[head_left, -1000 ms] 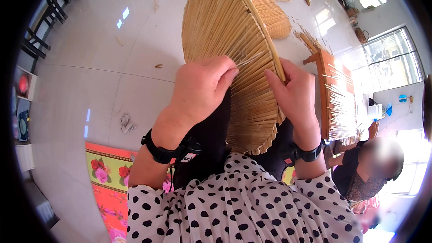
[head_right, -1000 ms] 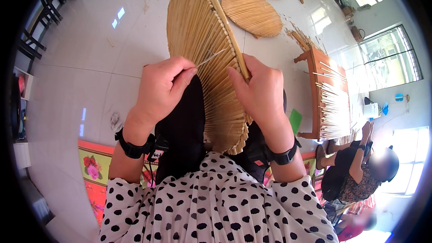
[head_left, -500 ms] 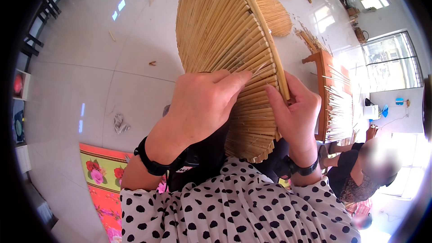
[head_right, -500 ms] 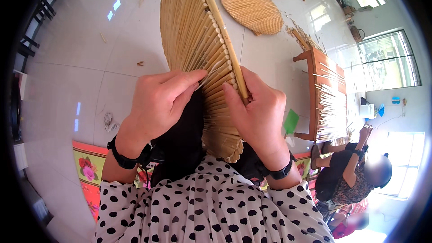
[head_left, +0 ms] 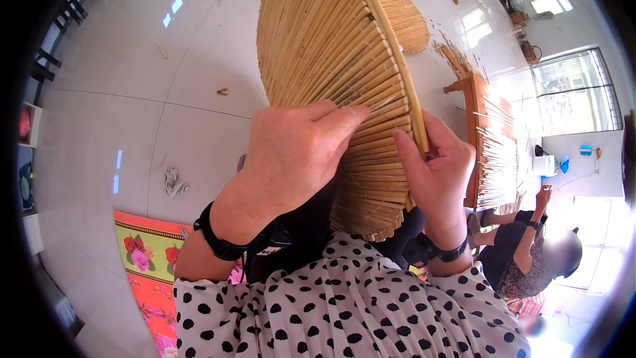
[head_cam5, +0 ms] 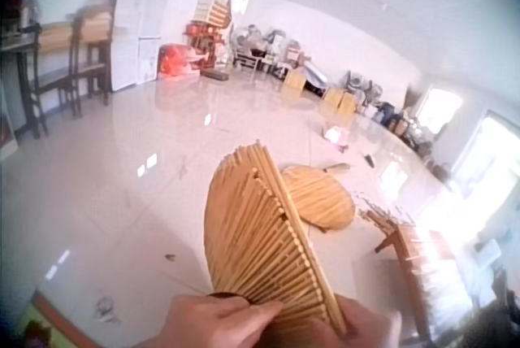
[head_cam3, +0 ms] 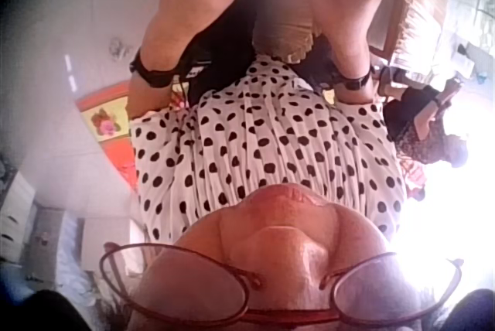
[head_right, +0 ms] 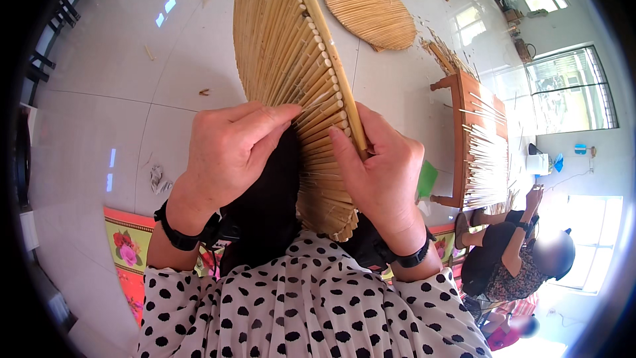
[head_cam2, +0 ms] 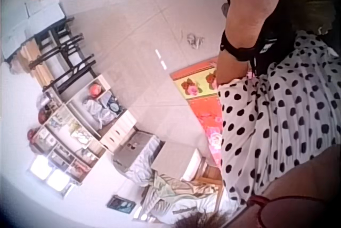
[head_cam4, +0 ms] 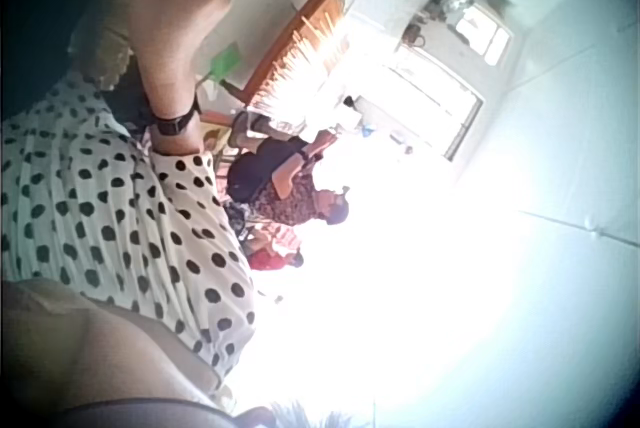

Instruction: The person sits on the floor and weaves a fan-shaped bamboo mat. They use a needle and thread to stitch the bamboo strips together, periodically using pliers to pull the thread tight and cut it.

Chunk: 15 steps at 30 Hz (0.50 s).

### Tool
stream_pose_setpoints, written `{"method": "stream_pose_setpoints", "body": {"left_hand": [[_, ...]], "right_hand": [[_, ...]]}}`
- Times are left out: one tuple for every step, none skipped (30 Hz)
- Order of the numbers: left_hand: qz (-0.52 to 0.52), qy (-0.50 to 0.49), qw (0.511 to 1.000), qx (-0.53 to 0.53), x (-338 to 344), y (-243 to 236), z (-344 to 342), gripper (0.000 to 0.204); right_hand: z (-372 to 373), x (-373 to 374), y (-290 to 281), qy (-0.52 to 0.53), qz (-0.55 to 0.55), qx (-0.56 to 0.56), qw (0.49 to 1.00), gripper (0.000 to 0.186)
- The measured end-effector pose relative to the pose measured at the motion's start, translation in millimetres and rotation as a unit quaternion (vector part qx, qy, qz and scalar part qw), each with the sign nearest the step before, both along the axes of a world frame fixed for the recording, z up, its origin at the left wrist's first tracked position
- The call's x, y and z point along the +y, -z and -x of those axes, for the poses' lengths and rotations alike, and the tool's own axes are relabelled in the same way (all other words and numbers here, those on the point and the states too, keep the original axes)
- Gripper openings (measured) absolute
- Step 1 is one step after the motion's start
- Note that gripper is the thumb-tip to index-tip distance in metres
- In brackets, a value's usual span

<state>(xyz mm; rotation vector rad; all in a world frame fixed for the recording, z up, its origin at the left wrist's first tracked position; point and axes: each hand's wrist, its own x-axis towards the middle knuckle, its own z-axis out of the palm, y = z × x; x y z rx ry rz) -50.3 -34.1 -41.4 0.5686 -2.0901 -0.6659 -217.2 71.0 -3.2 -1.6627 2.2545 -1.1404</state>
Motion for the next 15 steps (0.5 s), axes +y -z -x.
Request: {"method": "stream_pose_setpoints", "body": {"left_hand": [[0.002,-0.002,1.0,0.001,-0.2,0.0,-0.1,0.025],[0.002,-0.002,1.0,0.002,-0.2,0.2,-0.3,0.025],[0.001,-0.002,1.0,0.004,-0.1,0.6,-0.4,0.025],[0.001,-0.002,1.0,0.006,0.1,0.5,-0.3,0.025],[0.001,-0.002,1.0,0.005,0.4,0.1,-0.4,0.025],[0.001,-0.002,1.0,0.005,0.7,-0.4,-0.8,0.025],[0.0,-0.001,1.0,0.004,0.9,-0.5,-1.1,0.025],[0.001,-0.002,1.0,0.003,0.9,-0.6,-1.1,0.025],[0.002,-0.002,1.0,0.002,1.0,-0.8,-1.0,0.025],[0.003,-0.003,1.0,0.0,1.0,-0.8,-1.3,0.025],[0.004,-0.003,1.0,-0.001,1.1,-0.8,-1.4,0.025],[0.005,-0.004,1.0,-0.001,1.2,-0.8,-1.5,0.025],[0.005,-0.004,1.0,0.0,1.2,-0.7,-1.7,0.025],[0.007,-0.004,1.0,0.001,1.1,-0.4,-1.8,0.026],[0.008,-0.005,1.0,0.003,1.1,0.0,-1.7,0.026]], "right_hand": [[-0.7,-0.2,-0.4,0.001,-0.003,0.0,1.0,0.031],[-1.6,-0.4,-1.4,0.002,-0.006,0.0,1.0,0.031],[-2.2,-0.6,-1.9,0.003,-0.009,-0.001,1.0,0.031],[-1.7,-0.5,-1.8,0.001,-0.007,-0.001,1.0,0.031],[-1.0,-0.3,-1.3,0.0,-0.005,0.0,1.0,0.031],[-0.4,-0.2,-0.7,-0.002,-0.002,0.0,1.0,0.031],[0.0,0.0,0.4,-0.003,0.0,-0.002,1.0,0.031],[0.3,0.3,1.5,-0.003,0.002,-0.004,1.0,0.031],[0.4,0.5,2.0,-0.003,0.005,-0.005,1.0,0.031],[0.0,0.5,1.8,-0.002,0.003,-0.005,1.0,0.031],[-0.6,0.4,1.3,-0.001,0.001,-0.005,1.0,0.032],[-1.1,0.3,0.8,0.0,-0.001,-0.005,1.0,0.032],[-1.5,0.2,0.5,0.0,-0.002,-0.003,1.0,0.032],[-1.9,0.2,0.2,0.0,-0.002,-0.001,1.0,0.032],[-2.3,0.2,0.1,0.0,-0.003,0.001,1.0,0.032]]}}
